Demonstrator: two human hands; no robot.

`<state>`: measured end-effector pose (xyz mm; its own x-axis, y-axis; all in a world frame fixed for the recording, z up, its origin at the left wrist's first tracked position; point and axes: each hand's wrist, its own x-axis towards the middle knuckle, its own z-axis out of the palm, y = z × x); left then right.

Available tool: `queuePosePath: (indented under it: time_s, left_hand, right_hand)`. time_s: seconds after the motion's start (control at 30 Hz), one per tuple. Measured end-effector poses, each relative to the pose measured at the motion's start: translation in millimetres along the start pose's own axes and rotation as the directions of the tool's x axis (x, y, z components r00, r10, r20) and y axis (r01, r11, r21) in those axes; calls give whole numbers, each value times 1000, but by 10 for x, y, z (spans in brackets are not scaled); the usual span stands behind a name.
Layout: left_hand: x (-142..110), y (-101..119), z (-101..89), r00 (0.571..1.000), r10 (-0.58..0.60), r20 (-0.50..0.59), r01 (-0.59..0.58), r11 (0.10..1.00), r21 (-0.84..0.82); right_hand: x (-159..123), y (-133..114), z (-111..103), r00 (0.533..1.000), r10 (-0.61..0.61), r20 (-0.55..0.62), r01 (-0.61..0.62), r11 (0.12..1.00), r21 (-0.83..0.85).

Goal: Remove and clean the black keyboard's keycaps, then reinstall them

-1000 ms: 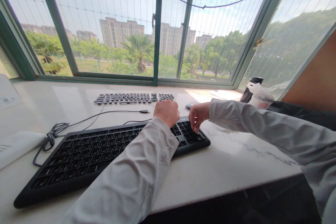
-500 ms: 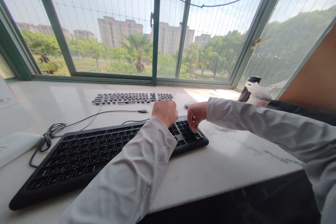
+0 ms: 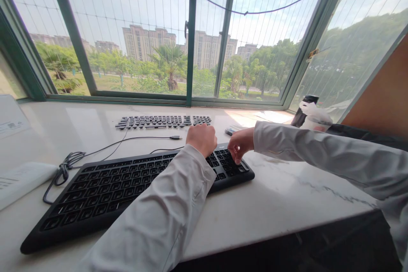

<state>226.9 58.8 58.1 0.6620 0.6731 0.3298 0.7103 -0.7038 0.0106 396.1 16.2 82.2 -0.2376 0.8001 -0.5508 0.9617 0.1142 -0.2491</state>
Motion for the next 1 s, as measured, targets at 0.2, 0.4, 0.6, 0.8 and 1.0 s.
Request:
queuePosePath:
  time_s: [0.2, 0.4, 0.6, 0.8, 1.0]
  left_hand:
    - [1, -4, 2, 1000, 4, -6, -4, 1000, -4]
    - [0, 5, 0, 1000, 0, -12, 0, 1000, -2]
    - [5, 0, 17, 999, 26, -31, -25, 1000, 9]
    - [12, -31, 39, 999, 30, -14, -30, 998, 57]
    - [24, -54, 75, 1000, 19, -15, -18, 997, 76]
  right_hand:
    - [-3, -19, 5, 1000, -27, -1, 27, 1000, 9]
    - [13, 207, -4, 995, -67, -70, 77, 986, 150]
    - [23, 565, -213, 926, -30, -377, 90, 986, 141]
    - [468, 818, -409, 735, 175, -655, -243, 970, -13]
    - [1064, 961, -598, 675, 209, -708, -366, 927, -76]
